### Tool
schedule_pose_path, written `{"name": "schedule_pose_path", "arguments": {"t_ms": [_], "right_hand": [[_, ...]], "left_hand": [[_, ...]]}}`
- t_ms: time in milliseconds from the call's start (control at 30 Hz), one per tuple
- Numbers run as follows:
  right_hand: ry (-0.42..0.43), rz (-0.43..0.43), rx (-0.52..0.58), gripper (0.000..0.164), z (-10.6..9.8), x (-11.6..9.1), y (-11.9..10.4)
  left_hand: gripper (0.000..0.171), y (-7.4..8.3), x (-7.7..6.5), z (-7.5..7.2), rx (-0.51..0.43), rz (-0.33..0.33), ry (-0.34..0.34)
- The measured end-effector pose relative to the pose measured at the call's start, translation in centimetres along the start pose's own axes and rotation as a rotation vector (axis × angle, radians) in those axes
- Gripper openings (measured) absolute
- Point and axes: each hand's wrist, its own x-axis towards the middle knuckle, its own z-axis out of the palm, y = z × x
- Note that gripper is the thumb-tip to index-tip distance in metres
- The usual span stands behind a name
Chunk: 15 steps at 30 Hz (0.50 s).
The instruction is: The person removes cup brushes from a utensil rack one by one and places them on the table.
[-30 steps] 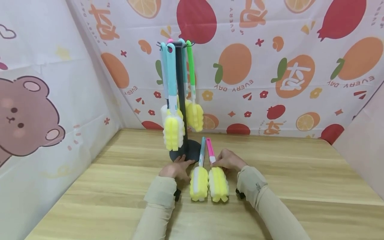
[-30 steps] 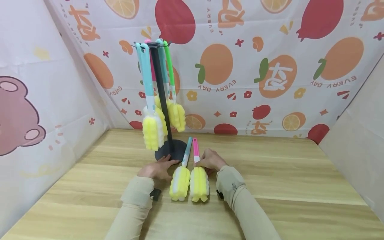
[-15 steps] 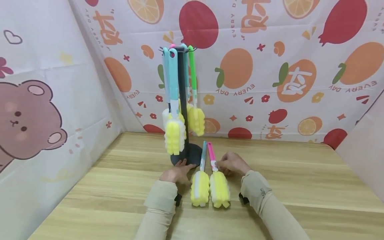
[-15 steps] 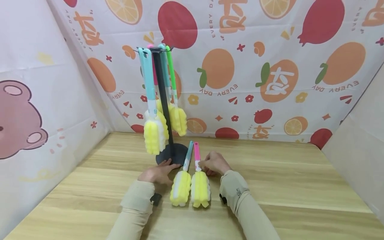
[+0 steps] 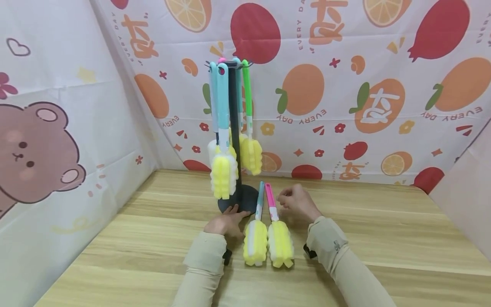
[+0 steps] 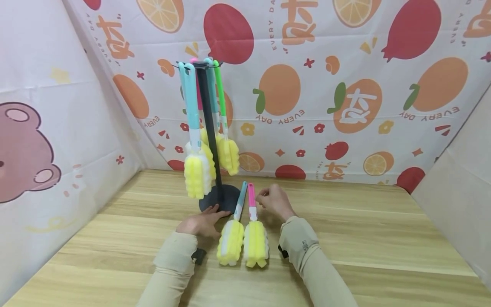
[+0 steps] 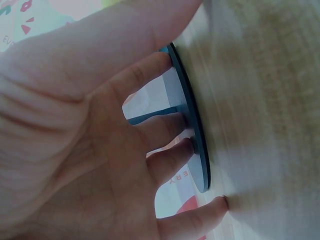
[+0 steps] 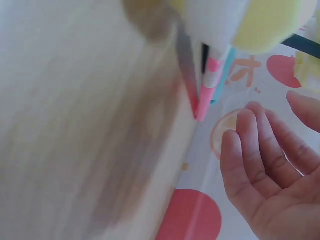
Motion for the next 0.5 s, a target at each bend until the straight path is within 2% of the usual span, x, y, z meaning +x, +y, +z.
{"name": "schedule_pose_path", "arguments": {"t_ms": [100,500], "right_hand": [[0.020,-0.036,-0.010,0.014,-0.22,0.12,-0.31],[0.044,-0.094,-0.026,0.012,-0.19,-0.04,-0.62]], "left_hand": [[0.072,0.08,-0.06,-0.06,-0.001,0.007,0.006],[0.073,-0.01,-0.20,0.14,-0.033,0.011,0.017]]}}
